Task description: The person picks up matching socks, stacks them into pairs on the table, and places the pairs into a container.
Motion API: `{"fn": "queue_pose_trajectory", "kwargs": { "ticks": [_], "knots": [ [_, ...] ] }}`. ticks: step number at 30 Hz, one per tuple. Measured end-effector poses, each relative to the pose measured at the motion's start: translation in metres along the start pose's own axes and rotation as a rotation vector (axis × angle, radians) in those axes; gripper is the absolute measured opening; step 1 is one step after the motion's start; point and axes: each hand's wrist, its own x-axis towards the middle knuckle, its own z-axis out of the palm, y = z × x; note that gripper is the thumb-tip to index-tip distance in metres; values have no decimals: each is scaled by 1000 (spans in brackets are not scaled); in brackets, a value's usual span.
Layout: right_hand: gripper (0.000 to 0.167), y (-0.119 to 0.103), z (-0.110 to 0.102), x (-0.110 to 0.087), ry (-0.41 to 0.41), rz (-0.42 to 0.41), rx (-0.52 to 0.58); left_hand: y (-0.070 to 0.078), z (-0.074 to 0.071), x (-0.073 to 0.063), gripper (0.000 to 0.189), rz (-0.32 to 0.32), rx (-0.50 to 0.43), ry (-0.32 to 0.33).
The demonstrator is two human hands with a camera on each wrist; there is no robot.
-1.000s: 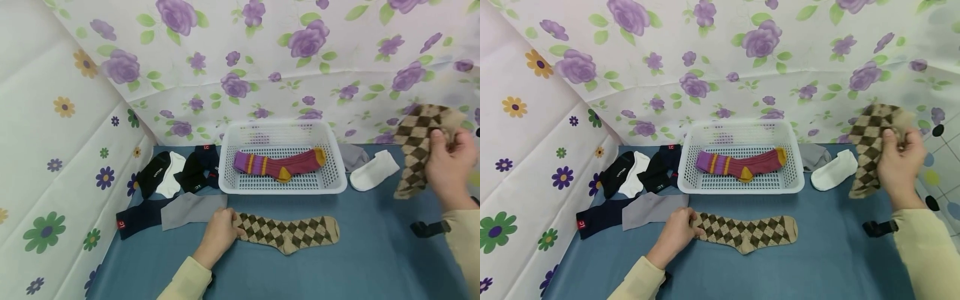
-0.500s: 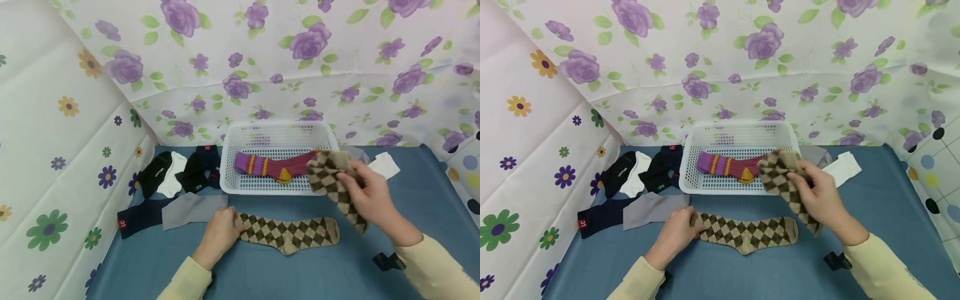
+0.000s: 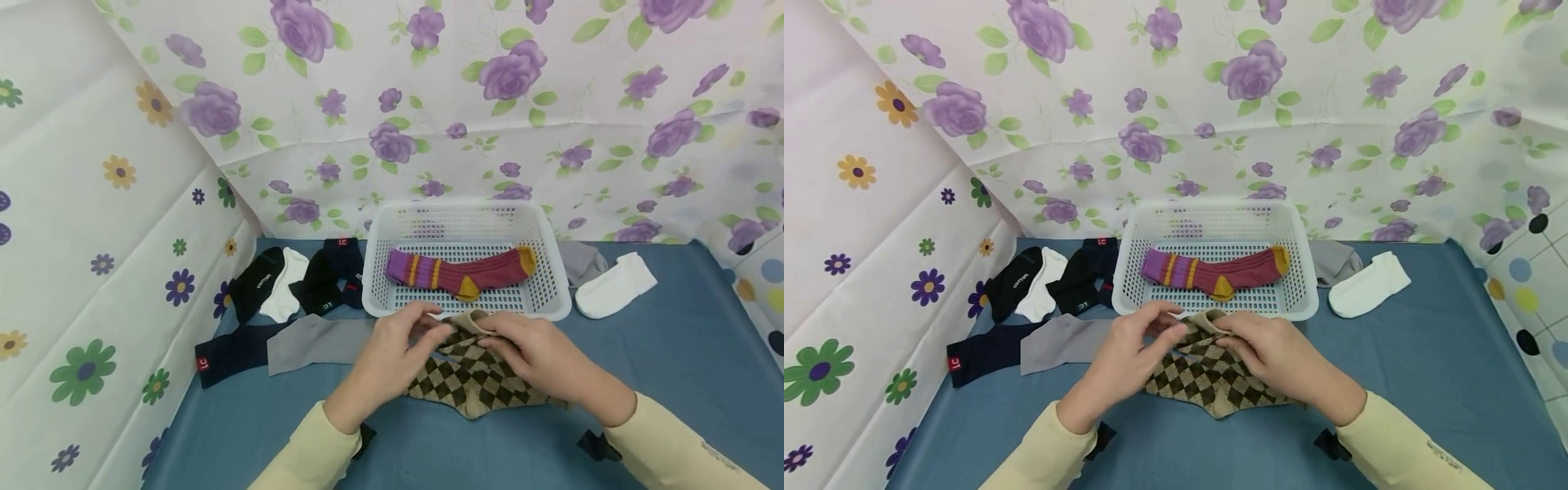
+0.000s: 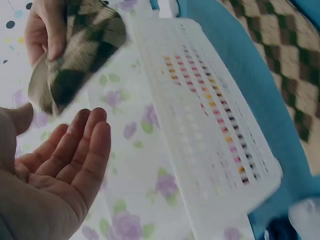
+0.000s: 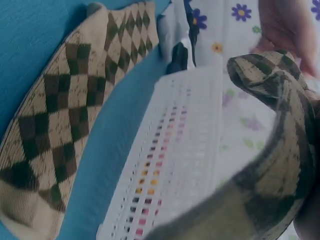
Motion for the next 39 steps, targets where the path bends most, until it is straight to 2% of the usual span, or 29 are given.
{"fn": "queue_pose_trajectory", "kwargs": {
  "ticks": [4, 7, 9, 13, 16, 21, 25, 28, 31, 35, 39],
  "knots": [
    [35, -4, 8, 1, -11, -52, -18, 5, 7, 6, 45, 68, -27, -54],
    [37, -4, 12, 0, -14, -33, -5, 4, 10, 8, 39, 132, 10, -43],
    [42, -3, 12, -2, -13, 11, 7, 3, 11, 8, 33, 139, 15, -20],
    [65, -2, 7, -7, -31, 122, 39, 0, 11, 9, 32, 101, -5, 51],
    [80, -1, 4, -11, -56, 167, 39, -1, 9, 9, 37, 57, -42, 106],
    [88, 1, 0, -15, -73, 179, -10, -5, 5, 10, 45, -23, -122, 189],
    [91, 2, -4, -20, -82, 190, -56, -11, 3, 8, 34, -66, -194, 229],
    [91, 4, -6, -21, -67, 181, -84, -16, 1, 6, 21, -80, -219, 249],
    [88, 8, -8, -23, -36, 151, -105, -17, -2, 5, 16, -106, -267, 267],
    [66, 12, -9, -25, 13, 86, -103, -8, -8, 3, 17, -139, -365, 290],
    [45, 16, -8, -27, 72, 1, -68, 2, -14, 2, 25, -146, -413, 290]
  ]
}}
